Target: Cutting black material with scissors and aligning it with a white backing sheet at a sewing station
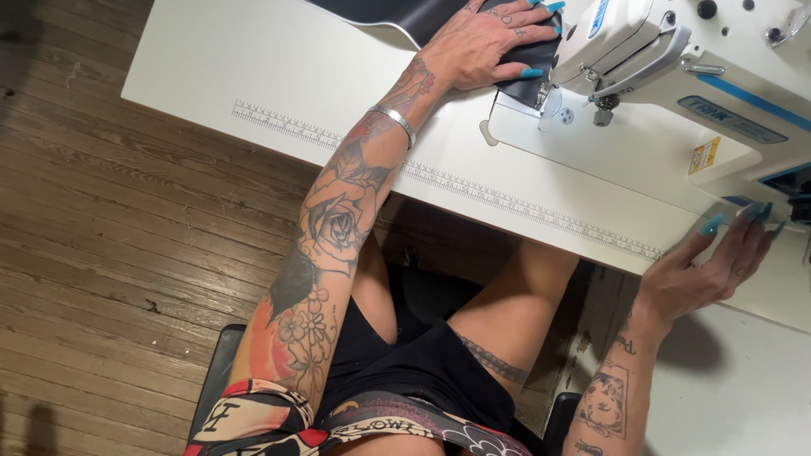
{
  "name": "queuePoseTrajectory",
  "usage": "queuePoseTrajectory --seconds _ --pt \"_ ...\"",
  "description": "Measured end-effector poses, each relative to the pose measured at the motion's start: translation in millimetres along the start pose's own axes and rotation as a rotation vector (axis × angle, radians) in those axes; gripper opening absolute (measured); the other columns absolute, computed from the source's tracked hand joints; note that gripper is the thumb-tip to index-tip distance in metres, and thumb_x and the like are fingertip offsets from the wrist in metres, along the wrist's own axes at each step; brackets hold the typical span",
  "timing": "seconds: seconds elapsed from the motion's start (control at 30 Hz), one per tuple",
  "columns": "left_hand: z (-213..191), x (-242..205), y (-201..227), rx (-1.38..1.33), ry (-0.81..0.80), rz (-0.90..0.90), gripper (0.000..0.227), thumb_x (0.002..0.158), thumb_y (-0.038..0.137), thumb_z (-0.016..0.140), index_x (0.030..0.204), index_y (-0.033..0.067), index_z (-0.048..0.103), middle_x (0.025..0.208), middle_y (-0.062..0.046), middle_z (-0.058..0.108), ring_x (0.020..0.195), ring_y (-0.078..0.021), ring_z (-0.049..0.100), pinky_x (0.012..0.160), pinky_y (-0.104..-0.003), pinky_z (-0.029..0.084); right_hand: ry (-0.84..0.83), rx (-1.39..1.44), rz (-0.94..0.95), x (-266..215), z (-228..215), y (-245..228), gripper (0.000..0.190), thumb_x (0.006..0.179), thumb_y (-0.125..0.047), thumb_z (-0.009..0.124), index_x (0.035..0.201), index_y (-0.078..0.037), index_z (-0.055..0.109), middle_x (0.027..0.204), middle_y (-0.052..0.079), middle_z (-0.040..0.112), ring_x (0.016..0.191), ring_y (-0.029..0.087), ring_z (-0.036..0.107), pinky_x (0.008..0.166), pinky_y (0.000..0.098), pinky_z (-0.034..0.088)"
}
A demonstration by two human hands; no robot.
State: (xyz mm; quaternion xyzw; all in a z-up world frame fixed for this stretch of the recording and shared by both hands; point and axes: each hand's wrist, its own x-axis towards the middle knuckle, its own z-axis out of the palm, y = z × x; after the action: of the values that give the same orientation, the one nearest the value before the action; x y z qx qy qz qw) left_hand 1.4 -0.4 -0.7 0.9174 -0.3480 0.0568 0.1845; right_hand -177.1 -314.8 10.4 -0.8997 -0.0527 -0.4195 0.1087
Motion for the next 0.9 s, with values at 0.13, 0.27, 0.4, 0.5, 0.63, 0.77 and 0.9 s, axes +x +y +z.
queuePoseTrajectory --seconds 0.13,0.27,0.4,0.5,0.63,0.77,0.9 --pt "-1 1 2 -0.001 -0.002 -0.007 0.045 0.091 0.046 0.039 0.13 0.0226 0.038 0.135 0.0 0.032 0.122 -0.0198 0.029 0.089 -0.05 0.024 0.005 -0.014 0.038 -2 0 5 0.03 0.097 -0.008 0.046 0.121 0.011 0.051 0.121 0.028 0.048 0.115 0.041 0.034 0.094 0.0515 0.032" --pt "-3 0 2 -0.023 0.01 0.006 0.043 0.091 0.043 0.04 0.129 0.0214 0.038 0.135 -0.003 0.033 0.122 -0.0214 0.031 0.09 -0.05 0.021 0.009 -0.012 0.084 -3 1 2 0.031 0.099 -0.012 0.046 0.121 0.01 0.051 0.122 0.026 0.047 0.116 0.038 0.034 0.094 0.0506 0.033" --pt "0 -1 2 -0.019 0.037 0.024 0.042 0.091 0.044 0.042 0.127 0.0218 0.04 0.133 -0.003 0.036 0.121 -0.0211 0.033 0.088 -0.047 0.023 -0.002 -0.006 0.083 -3 -3 1 0.031 0.099 -0.011 0.046 0.121 0.011 0.051 0.122 0.027 0.047 0.116 0.04 0.034 0.094 0.0507 0.031" --pt "-3 0 1 -0.04 0.053 0.028 0.043 0.09 0.042 0.045 0.127 0.0203 0.041 0.133 -0.005 0.038 0.121 -0.0213 0.034 0.091 -0.048 0.019 -0.007 0.002 0.096 -2 -1 2 0.035 0.1 -0.016 0.043 0.122 0.01 0.05 0.122 0.028 0.046 0.115 0.04 0.034 0.093 0.0519 0.032" --pt "-12 -6 20 0.006 0.039 -0.057 0.041 0.09 0.032 0.047 0.129 0.0225 0.037 0.135 -0.003 0.034 0.124 -0.0215 0.033 0.095 -0.05 0.018 0.078 0.031 0.002 1 -10 8 0.029 0.098 -0.009 0.053 0.115 0.014 0.055 0.117 0.029 0.05 0.111 0.044 0.039 0.091 0.0533 0.034" --pt "-5 0 17 0.105 0.038 -0.08 0.039 0.091 0.034 0.039 0.128 0.0237 0.037 0.135 -0.001 0.036 0.124 -0.0197 0.03 0.095 -0.057 0.018 0.075 0.071 -0.035 10 -10 0 0.028 0.098 -0.005 0.054 0.112 0.019 0.053 0.117 0.032 0.049 0.111 0.048 0.036 0.092 0.0552 0.031" --pt "-11 -8 33 0.338 0.268 -0.055 0.038 0.086 0.037 0.041 0.12 0.022 0.047 0.125 -0.003 0.047 0.116 -0.0218 0.041 0.087 -0.055 0.031 0.002 0.078 0.081 4 -3 16 0.033 0.096 -0.008 0.056 0.118 0.017 0.051 0.122 0.032 0.045 0.114 0.046 0.031 0.092 0.0554 0.028"
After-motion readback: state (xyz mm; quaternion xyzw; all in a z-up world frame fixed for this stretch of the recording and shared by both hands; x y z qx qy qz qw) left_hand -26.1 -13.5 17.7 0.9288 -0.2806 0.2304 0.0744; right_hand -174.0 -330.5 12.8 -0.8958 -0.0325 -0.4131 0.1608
